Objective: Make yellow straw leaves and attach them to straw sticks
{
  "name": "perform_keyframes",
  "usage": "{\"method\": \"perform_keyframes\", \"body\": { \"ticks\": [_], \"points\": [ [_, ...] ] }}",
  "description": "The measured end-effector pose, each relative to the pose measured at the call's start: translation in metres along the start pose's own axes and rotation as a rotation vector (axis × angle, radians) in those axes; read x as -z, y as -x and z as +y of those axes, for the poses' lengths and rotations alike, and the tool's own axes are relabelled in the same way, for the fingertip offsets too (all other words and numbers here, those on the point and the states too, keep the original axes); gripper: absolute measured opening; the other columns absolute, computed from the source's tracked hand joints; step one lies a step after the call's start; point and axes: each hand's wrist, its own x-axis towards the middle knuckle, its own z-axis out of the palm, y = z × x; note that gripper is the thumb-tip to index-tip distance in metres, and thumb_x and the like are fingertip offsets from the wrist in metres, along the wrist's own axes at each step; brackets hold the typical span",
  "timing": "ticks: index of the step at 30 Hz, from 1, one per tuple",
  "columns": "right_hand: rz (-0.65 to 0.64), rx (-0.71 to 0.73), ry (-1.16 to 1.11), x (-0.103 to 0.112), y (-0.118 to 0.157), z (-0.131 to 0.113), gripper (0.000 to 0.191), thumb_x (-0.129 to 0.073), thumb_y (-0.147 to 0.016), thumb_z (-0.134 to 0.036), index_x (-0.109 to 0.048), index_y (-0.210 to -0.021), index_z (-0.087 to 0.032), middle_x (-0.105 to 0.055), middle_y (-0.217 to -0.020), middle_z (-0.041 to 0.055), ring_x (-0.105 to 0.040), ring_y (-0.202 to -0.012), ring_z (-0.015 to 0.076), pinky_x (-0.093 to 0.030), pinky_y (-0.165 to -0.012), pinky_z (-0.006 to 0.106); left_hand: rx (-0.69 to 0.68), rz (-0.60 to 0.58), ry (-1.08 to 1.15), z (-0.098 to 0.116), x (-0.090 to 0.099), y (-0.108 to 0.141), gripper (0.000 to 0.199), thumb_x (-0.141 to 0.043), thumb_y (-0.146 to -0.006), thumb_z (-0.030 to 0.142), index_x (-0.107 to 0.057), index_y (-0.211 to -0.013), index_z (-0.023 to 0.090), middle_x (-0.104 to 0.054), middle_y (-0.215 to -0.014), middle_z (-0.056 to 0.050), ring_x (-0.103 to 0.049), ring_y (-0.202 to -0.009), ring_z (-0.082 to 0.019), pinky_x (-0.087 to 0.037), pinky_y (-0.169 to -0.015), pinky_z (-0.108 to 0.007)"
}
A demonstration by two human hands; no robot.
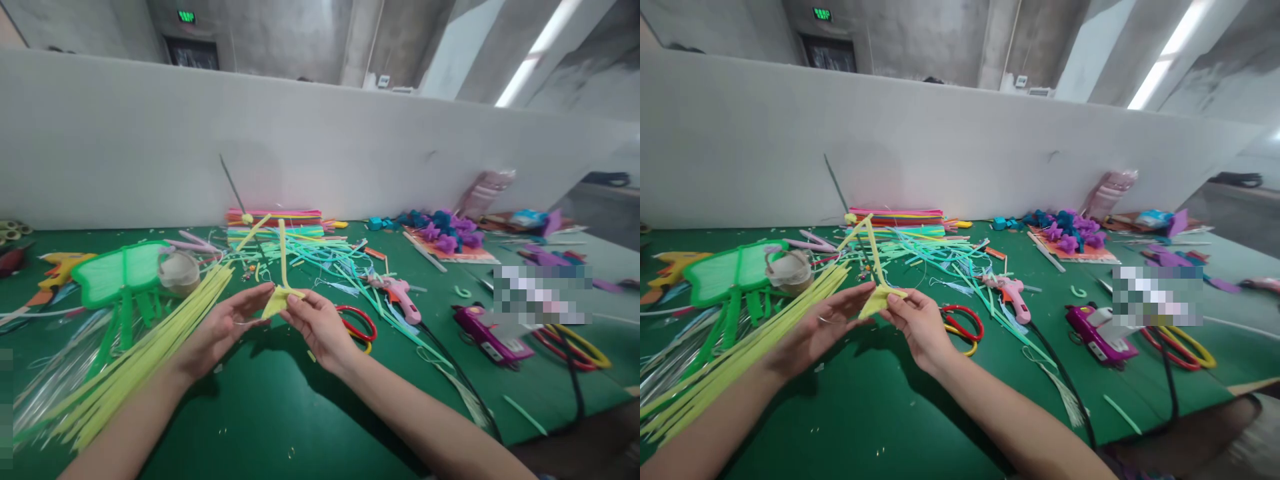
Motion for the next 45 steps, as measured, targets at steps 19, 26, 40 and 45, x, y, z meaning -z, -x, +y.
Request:
{"method": "perform_keyframes", "body": {
  "ticks": [19,26,40,45],
  "points": [
    [-0.139,0.093,0.320,0.001,-0.002,0.009,0.033,-0.076,-0.071,-0.038,-0.060,-0.090,-0.016,-0.068,-0.086,0.0019,-0.065,-0.075,0.0134,-0.054,-0.077,0.031,0.053,0.562,0.026,-0.025,-0.028,-0.011,0.035,-0.082,-0.065,0.032,-0.071,-0.093,0.015,-0.073,-0.093,-0.005,-0.064,-0.080,-0.015,-0.051,-0.072,-0.024],
    [-0.232,0.109,1.462,0.021,0.019,-0.055,0.026,-0.064,-0.080,-0.025,-0.056,-0.103,-0.018,-0.064,-0.091,0.0047,-0.061,-0.082,0.0181,-0.047,-0.076,0.033,0.084,0.566,0.019,-0.018,-0.010,-0.012,0.030,-0.080,-0.068,0.030,-0.067,-0.091,0.017,-0.073,-0.089,-0.003,-0.068,-0.076,-0.015,-0.055,-0.067,-0.025],
    [-0.140,0.091,2.186,0.066,0.024,-0.062,0.077,-0.046,-0.069,-0.001,-0.032,-0.144,-0.013,-0.061,-0.105,0.0159,-0.063,-0.090,0.0249,-0.044,-0.075,0.031,0.032,0.625,-0.033,-0.014,0.006,-0.012,0.034,-0.083,-0.063,0.028,-0.067,-0.089,0.014,-0.072,-0.076,-0.003,-0.065,-0.064,-0.011,-0.050,-0.053,-0.018],
    [-0.078,0.200,2.001,0.076,0.025,-0.065,0.053,-0.051,-0.070,-0.004,-0.051,-0.122,-0.014,-0.064,-0.110,0.0136,-0.064,-0.096,0.0224,-0.045,-0.079,0.028,0.062,0.611,-0.041,-0.011,0.006,-0.012,0.036,-0.083,-0.064,0.027,-0.064,-0.091,0.013,-0.075,-0.084,-0.008,-0.071,-0.076,-0.018,-0.059,-0.068,-0.027]
  ]
}}
